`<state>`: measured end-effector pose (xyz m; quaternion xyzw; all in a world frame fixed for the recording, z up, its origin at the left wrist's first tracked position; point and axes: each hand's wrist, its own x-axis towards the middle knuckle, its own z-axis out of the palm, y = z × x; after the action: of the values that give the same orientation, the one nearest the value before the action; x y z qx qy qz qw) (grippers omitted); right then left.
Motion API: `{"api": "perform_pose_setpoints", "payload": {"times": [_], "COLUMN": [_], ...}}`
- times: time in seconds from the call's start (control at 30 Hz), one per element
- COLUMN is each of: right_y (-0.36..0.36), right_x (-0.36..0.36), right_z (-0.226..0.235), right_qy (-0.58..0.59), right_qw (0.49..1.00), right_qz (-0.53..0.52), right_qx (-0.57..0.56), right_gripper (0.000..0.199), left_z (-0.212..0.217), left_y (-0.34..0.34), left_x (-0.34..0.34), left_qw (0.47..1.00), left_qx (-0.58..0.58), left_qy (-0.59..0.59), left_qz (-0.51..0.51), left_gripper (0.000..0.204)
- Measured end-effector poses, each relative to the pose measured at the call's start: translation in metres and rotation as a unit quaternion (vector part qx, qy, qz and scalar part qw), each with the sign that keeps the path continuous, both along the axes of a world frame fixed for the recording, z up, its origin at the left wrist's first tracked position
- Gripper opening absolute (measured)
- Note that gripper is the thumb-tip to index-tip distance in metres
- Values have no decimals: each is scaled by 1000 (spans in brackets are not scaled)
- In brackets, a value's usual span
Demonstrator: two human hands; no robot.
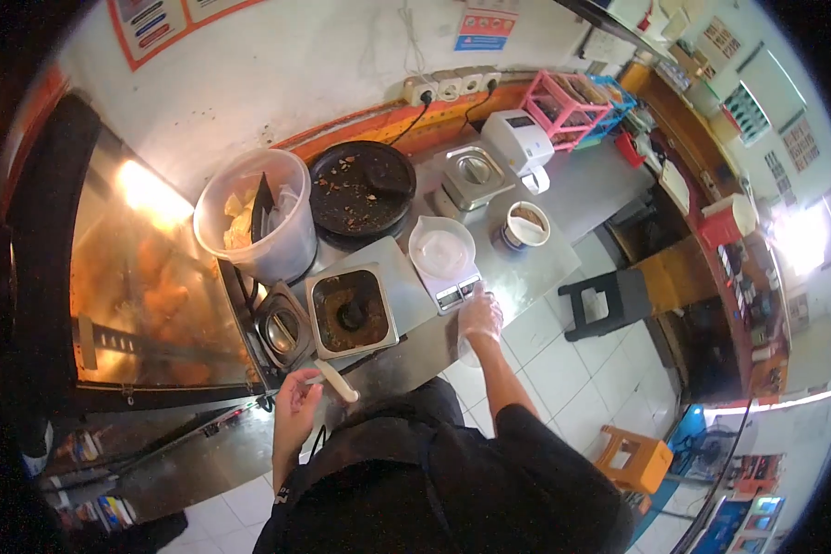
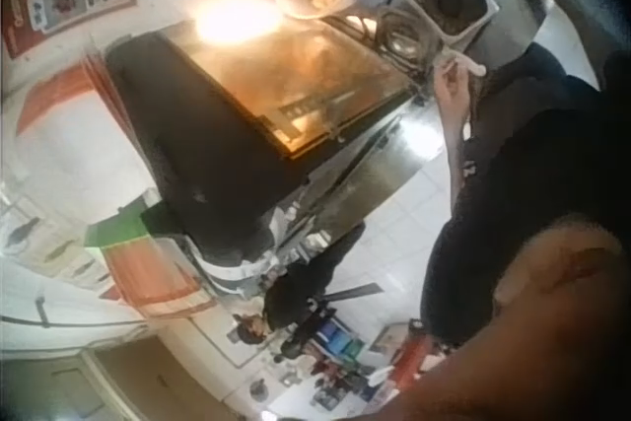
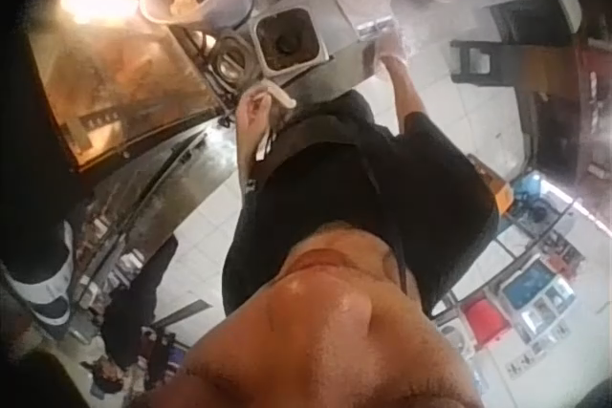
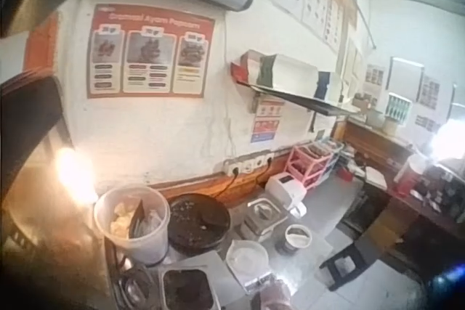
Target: Preparing and packaging a meal box with fried chicken, rice, and sauce.
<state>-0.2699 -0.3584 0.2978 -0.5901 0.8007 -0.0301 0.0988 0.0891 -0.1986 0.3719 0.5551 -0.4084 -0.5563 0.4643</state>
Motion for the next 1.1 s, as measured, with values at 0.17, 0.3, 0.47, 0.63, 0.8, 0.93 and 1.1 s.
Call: {"api": "perform_pose_setpoints", "payload": {"times": [0.17, 0.3, 0.47, 0.63, 0.8, 0.93, 1.1], "right_y": [13, -10, -68, -80, -79, -71, -67], "right_x": [66, 128, 152, 160, 146, 149, 148], "right_z": [1, 50, 52, 54, 66, 52, 45], "right_qy": [-229, -121, 43, 162, -2, -233, -215], "right_qw": [947, 887, 818, 780, 801, 833, 758], "right_qz": [120, 421, 569, 603, 599, 495, 603], "right_qx": [-189, -146, -69, -33, 5, 83, -127], "right_gripper": [30, 23, 17, 15, 19, 28, 11], "left_z": [-16, -34, -65, -56, -56, -75, -79], "left_y": [0, 2, -16, -19, -21, -24, -37], "left_x": [1, -9, -22, -25, -32, -41, -46], "left_qw": [1000, 998, 995, 985, 983, 977, 961], "left_qx": [2, 18, 51, 81, 84, 75, 86], "left_qy": [-10, -41, -23, -42, -20, -41, -48], "left_qz": [23, 41, 85, 145, 162, 196, 257], "left_gripper": [27, 28, 37, 36, 33, 31, 29]}}
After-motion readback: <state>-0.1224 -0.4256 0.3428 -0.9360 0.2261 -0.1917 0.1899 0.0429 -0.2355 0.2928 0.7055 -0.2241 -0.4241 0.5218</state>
